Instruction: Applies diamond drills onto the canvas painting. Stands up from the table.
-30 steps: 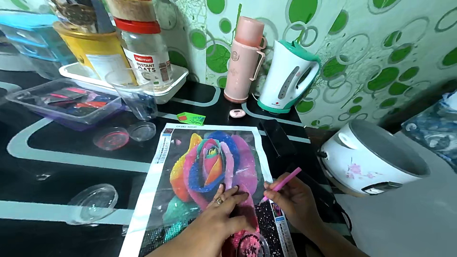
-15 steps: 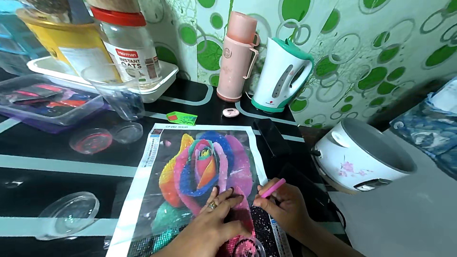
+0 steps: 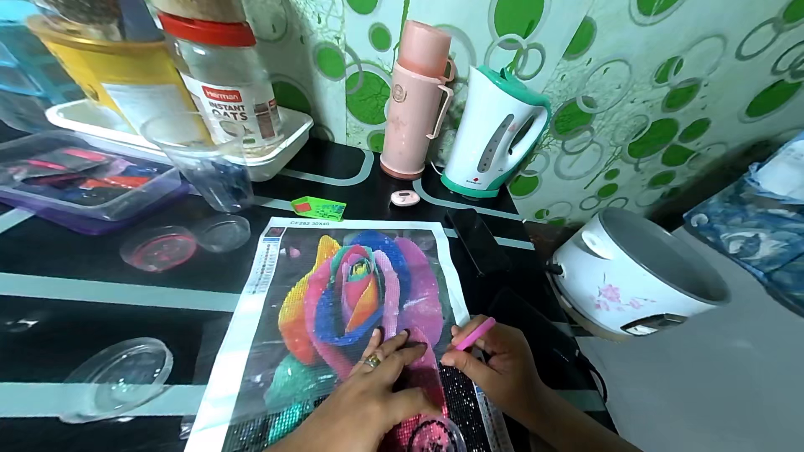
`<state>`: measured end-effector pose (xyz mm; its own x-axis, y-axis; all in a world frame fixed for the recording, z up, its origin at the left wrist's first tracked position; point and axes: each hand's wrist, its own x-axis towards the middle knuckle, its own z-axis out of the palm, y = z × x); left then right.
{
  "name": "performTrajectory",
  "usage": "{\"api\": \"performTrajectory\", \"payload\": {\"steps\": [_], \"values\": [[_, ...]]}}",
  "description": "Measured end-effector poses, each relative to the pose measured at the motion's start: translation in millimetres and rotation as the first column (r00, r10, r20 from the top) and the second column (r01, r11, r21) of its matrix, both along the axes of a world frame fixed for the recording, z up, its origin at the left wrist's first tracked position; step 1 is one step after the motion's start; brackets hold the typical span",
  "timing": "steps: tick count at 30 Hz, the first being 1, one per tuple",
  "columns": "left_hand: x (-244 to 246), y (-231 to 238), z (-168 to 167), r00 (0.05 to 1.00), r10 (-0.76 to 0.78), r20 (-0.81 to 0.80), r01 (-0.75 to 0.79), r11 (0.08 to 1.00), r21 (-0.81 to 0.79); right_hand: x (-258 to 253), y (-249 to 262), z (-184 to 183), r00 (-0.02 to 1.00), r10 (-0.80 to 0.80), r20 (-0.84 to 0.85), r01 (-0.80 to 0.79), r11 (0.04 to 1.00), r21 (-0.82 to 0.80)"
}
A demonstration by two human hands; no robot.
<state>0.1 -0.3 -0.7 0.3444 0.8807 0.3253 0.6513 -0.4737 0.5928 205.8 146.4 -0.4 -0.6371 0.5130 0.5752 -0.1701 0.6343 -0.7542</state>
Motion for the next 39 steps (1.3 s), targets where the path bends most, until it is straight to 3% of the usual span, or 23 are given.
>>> {"api": "performTrajectory", "payload": {"steps": [16,25,39], "values": [[-0.1,0.3,0.5,1.000,0.000,-0.001,0.000,1.000,-0.002,-2.8,-1.4,0.3,0.999,-0.032,0.003,0.032,0.999,0.002],[0.2,1.5,-1.7,1.000,-0.011,0.009,0.011,1.000,0.014,-3.2,-2.5,-2.4,0.997,-0.075,0.028,0.070,0.986,0.149],[1.3,1.7,-1.5,1.000,-0.007,0.023,0.007,1.000,0.024,-2.4,-2.1,3.8,0.996,-0.084,0.005,0.084,0.996,-0.021]]}}
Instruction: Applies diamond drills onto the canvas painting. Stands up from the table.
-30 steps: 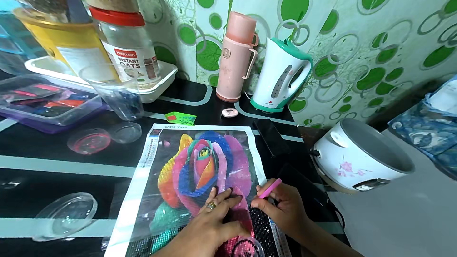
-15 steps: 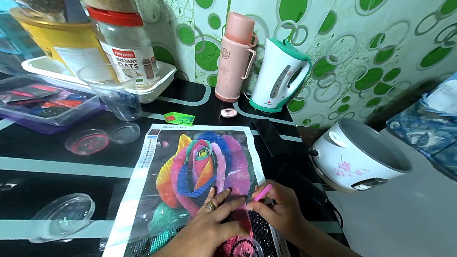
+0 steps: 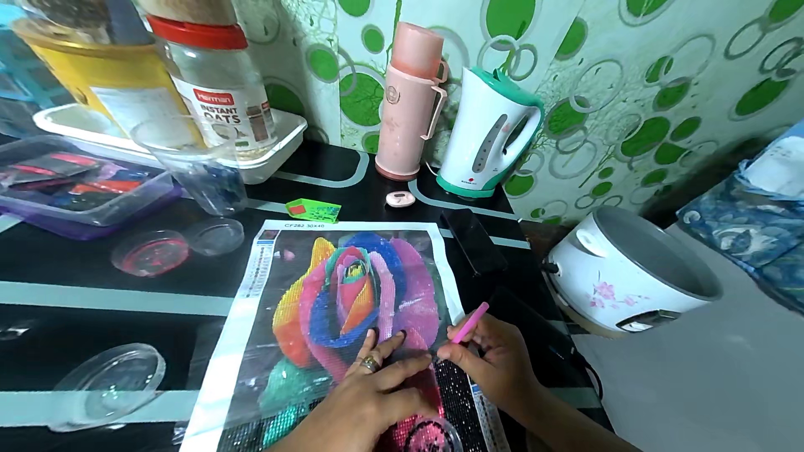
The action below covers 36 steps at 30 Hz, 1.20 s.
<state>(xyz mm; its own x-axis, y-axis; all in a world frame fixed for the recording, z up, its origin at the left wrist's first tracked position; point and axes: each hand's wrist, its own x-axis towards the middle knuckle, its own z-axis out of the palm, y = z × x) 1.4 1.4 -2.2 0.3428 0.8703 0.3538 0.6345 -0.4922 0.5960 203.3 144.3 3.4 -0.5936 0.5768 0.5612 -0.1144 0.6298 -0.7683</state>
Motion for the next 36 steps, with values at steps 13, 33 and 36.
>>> {"api": "performTrajectory", "payload": {"steps": [13,33,36], "values": [[-0.7,-0.3,-1.1,1.000,-0.001,-0.013,0.001,1.000,-0.004,-1.4,0.4,-1.2,1.000,0.002,0.016,-0.002,1.000,0.000],[-0.2,0.2,-1.3,1.000,0.001,-0.014,-0.001,1.000,-0.006,-1.4,1.2,1.1,0.998,0.008,0.066,-0.011,0.999,0.043],[-0.1,-0.1,-2.6,1.000,0.003,-0.016,-0.003,1.000,0.003,-1.3,1.4,1.1,0.997,0.008,0.071,-0.012,0.999,0.053]]}}
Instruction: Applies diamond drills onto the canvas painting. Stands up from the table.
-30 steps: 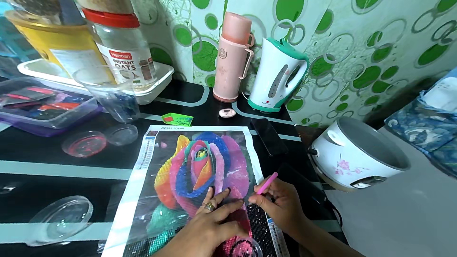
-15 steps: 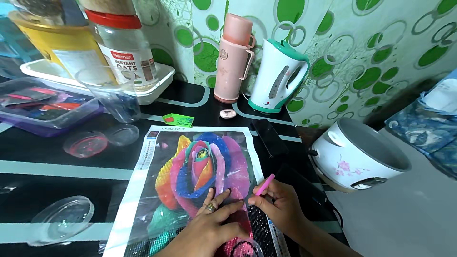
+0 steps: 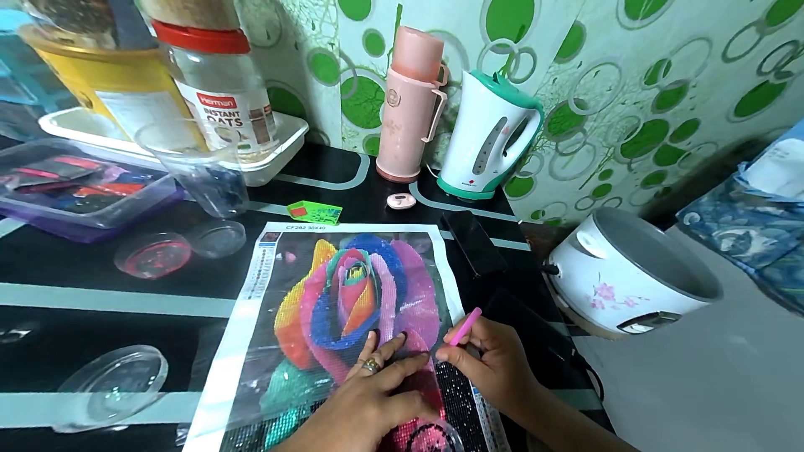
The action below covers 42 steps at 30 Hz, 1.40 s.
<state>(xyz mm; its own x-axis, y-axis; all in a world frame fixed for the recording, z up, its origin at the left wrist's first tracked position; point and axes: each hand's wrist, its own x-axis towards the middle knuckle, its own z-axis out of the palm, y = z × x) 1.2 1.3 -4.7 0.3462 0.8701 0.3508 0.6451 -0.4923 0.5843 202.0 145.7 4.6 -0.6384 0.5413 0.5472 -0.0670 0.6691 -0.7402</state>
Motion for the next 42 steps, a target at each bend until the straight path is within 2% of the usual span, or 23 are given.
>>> {"api": "performTrajectory", "payload": {"steps": [13,22,42], "values": [[-0.4,0.5,0.6,1.000,-0.005,-0.001,0.005,1.000,0.000,0.9,0.7,-0.8,1.000,-0.003,-0.005,0.003,1.000,-0.002],[-0.8,0.4,1.0,1.000,-0.010,-0.001,0.010,1.000,-0.009,0.0,-0.6,-0.2,0.999,-0.034,-0.041,0.030,0.996,-0.083],[-0.5,0.2,2.0,1.000,-0.007,0.000,0.007,1.000,-0.011,0.2,-0.6,-0.5,0.999,-0.031,-0.013,0.031,0.999,-0.019]]}}
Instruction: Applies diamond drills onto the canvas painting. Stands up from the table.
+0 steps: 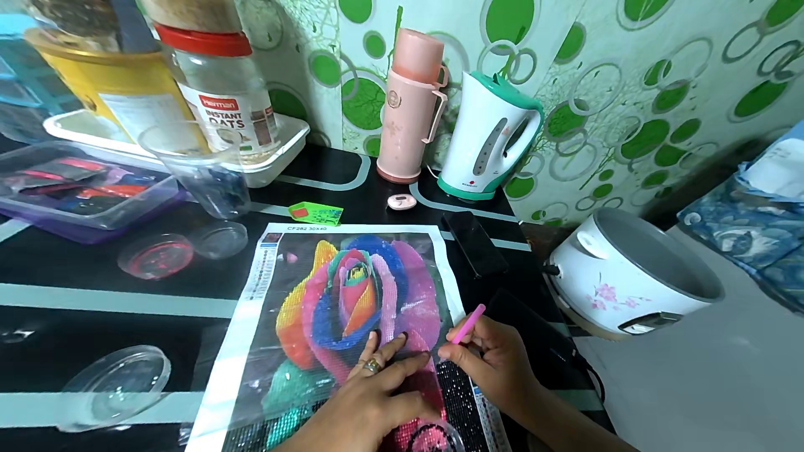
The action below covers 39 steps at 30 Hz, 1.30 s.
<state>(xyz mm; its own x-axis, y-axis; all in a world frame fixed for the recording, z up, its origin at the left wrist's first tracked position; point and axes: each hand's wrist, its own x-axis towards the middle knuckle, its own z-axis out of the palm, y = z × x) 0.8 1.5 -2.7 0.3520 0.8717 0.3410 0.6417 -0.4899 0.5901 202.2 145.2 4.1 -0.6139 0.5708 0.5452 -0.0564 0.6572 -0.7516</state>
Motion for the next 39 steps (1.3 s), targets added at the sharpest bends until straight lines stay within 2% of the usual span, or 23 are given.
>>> {"api": "performTrajectory", "payload": {"steps": [8,22,24,28,30,39], "values": [[0.2,-0.1,0.5,1.000,0.000,-0.005,0.000,1.000,0.003,1.0,-0.5,-0.6,0.999,0.031,-0.019,-0.031,0.999,-0.023],[0.0,-0.5,0.6,1.000,-0.004,-0.009,0.004,1.000,-0.009,0.6,-1.5,-6.5,0.998,0.055,-0.040,-0.052,0.996,0.078],[0.2,-0.3,0.7,1.000,-0.001,-0.007,0.001,1.000,-0.005,0.9,-0.9,-5.4,0.998,0.051,-0.041,-0.049,0.998,0.050],[0.6,-0.4,1.0,1.000,0.000,-0.001,0.000,1.000,-0.007,2.4,-2.1,2.6,0.998,-0.007,-0.064,-0.004,0.987,-0.160],[0.4,-0.3,1.2,1.000,-0.002,-0.005,0.002,1.000,-0.010,1.9,-2.1,3.1,0.997,-0.003,-0.074,-0.011,0.982,-0.187],[0.1,0.3,-0.6,1.000,-0.008,-0.004,0.008,1.000,0.004,0.3,-1.3,-3.2,0.997,0.049,-0.054,-0.051,0.998,-0.030]]}}
